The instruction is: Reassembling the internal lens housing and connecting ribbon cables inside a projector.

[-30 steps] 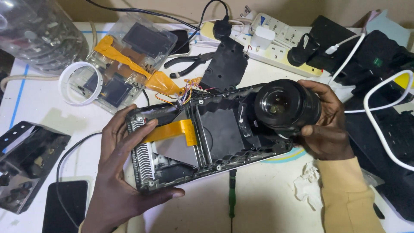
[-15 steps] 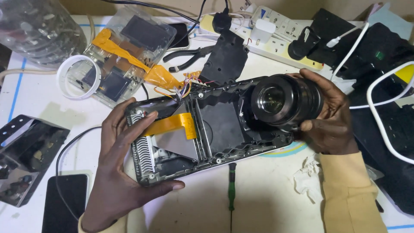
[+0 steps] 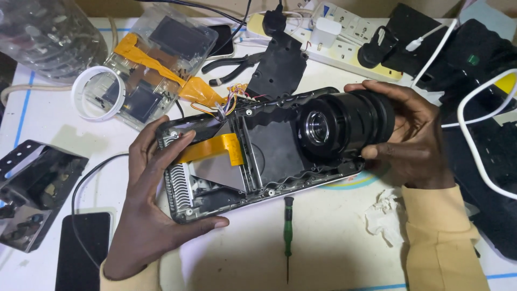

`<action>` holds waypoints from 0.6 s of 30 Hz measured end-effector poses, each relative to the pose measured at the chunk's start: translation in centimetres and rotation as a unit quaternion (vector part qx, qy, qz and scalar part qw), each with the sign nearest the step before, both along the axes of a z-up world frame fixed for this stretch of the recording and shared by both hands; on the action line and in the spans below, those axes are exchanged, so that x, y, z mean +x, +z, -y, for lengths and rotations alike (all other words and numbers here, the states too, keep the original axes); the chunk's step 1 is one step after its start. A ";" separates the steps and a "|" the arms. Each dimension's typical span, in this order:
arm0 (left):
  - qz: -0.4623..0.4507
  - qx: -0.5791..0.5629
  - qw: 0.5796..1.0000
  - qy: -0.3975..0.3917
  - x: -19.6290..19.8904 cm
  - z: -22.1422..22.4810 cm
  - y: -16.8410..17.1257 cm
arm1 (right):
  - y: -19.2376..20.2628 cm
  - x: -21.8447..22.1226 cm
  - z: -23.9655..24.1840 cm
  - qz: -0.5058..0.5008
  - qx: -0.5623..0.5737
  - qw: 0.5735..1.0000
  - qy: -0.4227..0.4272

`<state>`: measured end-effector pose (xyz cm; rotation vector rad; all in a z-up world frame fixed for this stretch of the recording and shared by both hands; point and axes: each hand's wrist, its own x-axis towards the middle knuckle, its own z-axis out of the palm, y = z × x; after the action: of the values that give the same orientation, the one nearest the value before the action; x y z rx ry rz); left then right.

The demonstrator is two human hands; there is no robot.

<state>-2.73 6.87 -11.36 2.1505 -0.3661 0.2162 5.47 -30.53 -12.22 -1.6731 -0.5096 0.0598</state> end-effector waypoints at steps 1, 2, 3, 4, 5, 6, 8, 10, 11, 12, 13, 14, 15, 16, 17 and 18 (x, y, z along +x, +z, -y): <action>0.001 0.001 1.000 -0.001 0.0 -0.1 0.0 | 0.2 0.0 -0.1 0.001 0.001 1.000 -0.001; -0.030 -0.007 0.999 -0.011 0.0 -0.1 0.0 | 0.5 -0.1 0.0 -0.037 -0.001 0.999 -0.003; -0.060 -0.015 0.998 -0.020 0.0 -0.1 0.0 | 0.8 -0.1 0.0 -0.075 -0.004 0.997 -0.005; -0.058 -0.015 0.998 -0.023 -0.1 0.1 0.6 | 0.5 -0.2 -0.5 -0.073 -0.003 0.997 -0.008; -0.029 -0.006 0.999 -0.017 -0.3 0.2 1.1 | 0.2 -0.3 -1.0 -0.030 0.018 0.999 -0.031; 0.000 0.002 1.000 -0.011 -0.4 0.4 1.7 | -0.2 -0.3 -1.5 0.012 0.039 0.998 -0.054; 0.031 0.005 0.999 0.007 -0.2 2.5 3.3 | 0.1 -0.2 -1.5 0.015 0.044 0.998 -0.051; 0.060 0.009 0.998 0.032 0.3 4.4 4.1 | 0.1 -0.3 -1.8 0.014 0.050 0.998 -0.040; 0.075 0.021 0.997 -0.006 0.7 5.4 4.0 | 0.1 -0.3 -1.8 0.022 0.051 0.997 -0.048; 0.091 0.034 0.994 -0.045 1.3 6.4 4.1 | 0.1 -0.2 -1.9 0.031 0.053 0.997 -0.057; 0.092 0.036 0.994 -0.043 2.0 7.2 3.6 | 0.0 -0.1 -2.0 0.032 0.055 0.997 -0.054; 0.095 0.059 0.991 -0.079 2.7 8.1 3.1 | -0.1 -0.1 -1.9 0.045 0.052 0.997 -0.047; 0.098 0.081 0.985 -0.115 3.4 9.1 2.5 | -0.1 -0.1 -1.8 0.057 0.050 0.996 -0.040; 0.099 0.080 0.985 -0.115 3.7 9.6 2.1 | -0.2 -0.1 -1.6 0.058 0.049 0.996 -0.041; 0.084 0.086 0.983 -0.136 4.0 10.1 1.7 | -0.3 0.0 -1.5 0.052 0.048 0.997 -0.041; 0.069 0.094 0.981 -0.157 4.4 10.5 1.3 | -0.4 0.0 -1.4 0.045 0.049 0.997 -0.041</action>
<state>1.68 -3.63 -10.02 2.2300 -0.8277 0.1537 5.45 -29.11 -12.66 -1.6042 -0.5022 -0.0996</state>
